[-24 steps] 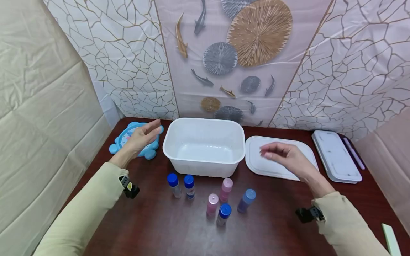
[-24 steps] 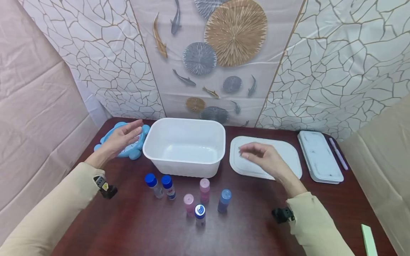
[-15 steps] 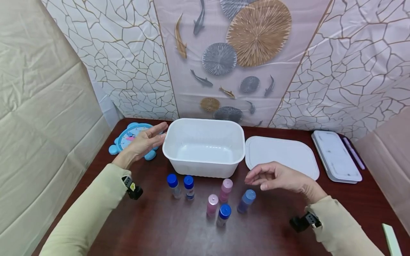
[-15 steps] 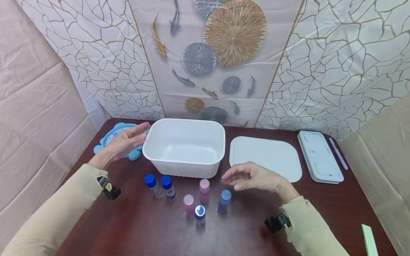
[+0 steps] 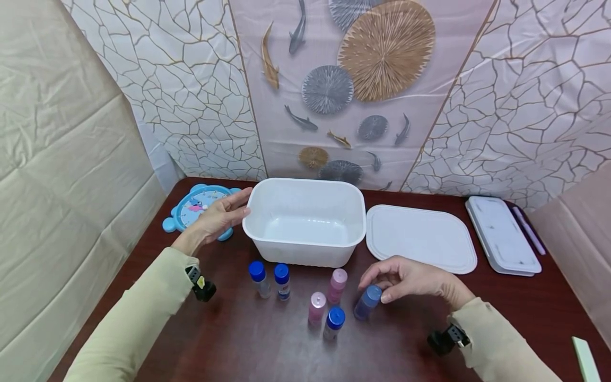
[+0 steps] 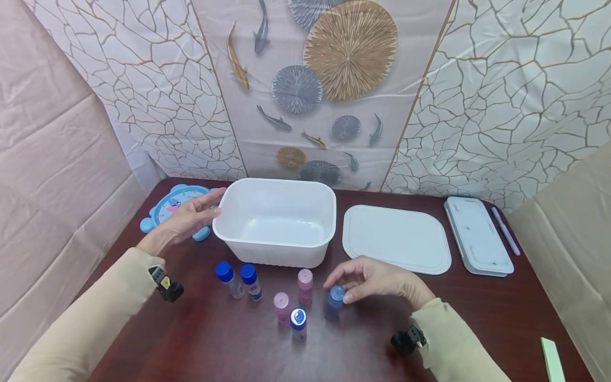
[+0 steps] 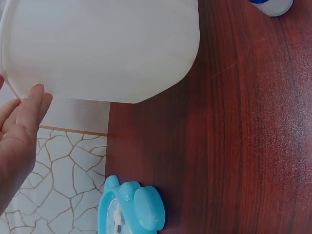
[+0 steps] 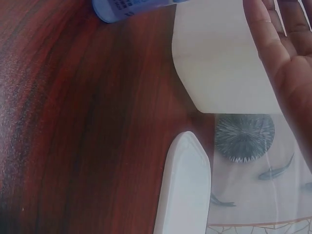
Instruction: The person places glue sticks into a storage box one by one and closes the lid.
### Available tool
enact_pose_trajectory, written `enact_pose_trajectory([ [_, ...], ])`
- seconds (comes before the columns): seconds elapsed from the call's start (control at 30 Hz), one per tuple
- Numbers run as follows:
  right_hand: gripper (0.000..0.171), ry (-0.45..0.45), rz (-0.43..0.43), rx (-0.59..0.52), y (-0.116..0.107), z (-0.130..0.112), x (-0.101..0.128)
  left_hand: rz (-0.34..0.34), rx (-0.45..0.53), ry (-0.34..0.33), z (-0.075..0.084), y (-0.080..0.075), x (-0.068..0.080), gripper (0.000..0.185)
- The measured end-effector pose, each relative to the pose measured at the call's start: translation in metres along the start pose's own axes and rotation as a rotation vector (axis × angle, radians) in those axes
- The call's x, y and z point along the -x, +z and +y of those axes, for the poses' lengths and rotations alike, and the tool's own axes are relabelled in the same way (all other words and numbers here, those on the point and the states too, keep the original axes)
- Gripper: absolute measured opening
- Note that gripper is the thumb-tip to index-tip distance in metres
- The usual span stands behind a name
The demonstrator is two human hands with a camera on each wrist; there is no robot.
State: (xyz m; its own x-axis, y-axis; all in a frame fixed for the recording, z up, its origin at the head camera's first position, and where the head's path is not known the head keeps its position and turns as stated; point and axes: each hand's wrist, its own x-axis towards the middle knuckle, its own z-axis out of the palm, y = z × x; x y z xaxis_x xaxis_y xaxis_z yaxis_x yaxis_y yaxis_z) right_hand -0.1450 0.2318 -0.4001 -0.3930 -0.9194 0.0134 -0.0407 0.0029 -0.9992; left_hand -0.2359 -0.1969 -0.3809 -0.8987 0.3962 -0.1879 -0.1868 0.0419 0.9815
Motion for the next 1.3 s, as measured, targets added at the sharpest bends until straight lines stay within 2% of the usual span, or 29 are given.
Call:
enact_pose_trajectory([
  [0.3, 0.030, -0.009, 0.041, 0.121, 0.000, 0.003, 0.000, -0.010, 0.001, 0.022, -0.001, 0.002, 0.003, 0.063],
  [0.5, 0.028, -0.007, 0.110, 0.158, -0.004, -0.004, 0.004, -0.007, 0.007, 0.016, -0.001, 0.003, 0.003, 0.063],
  [0.63, 0.032, -0.107, 0.095, 0.126, -0.016, -0.022, 0.006, -0.011, 0.011, 0.015, 0.000, 0.003, 0.003, 0.064],
  [0.8, 0.034, -0.200, 0.131, 0.161, -0.034, -0.068, 0.002, -0.009, 0.013, 0.017, 0.000, 0.002, 0.004, 0.064],
  [0.93, 0.034, -0.233, 0.208, 0.128, -0.044, -0.105, -0.012, -0.007, 0.006, 0.014, -0.001, 0.001, 0.004, 0.064],
  [1.07, 0.028, -0.191, 0.361, 0.016, -0.050, -0.129, -0.036, -0.008, 0.014, 0.019, -0.001, 0.001, 0.004, 0.065],
  [1.17, 0.022, -0.146, 0.484, -0.056, -0.053, -0.134, -0.061, -0.009, 0.009, 0.027, -0.002, 0.001, 0.004, 0.065],
  [1.3, 0.019, -0.100, 0.609, -0.103, -0.056, -0.128, -0.096, -0.007, -0.012, 0.033, -0.003, 0.001, 0.003, 0.065],
])
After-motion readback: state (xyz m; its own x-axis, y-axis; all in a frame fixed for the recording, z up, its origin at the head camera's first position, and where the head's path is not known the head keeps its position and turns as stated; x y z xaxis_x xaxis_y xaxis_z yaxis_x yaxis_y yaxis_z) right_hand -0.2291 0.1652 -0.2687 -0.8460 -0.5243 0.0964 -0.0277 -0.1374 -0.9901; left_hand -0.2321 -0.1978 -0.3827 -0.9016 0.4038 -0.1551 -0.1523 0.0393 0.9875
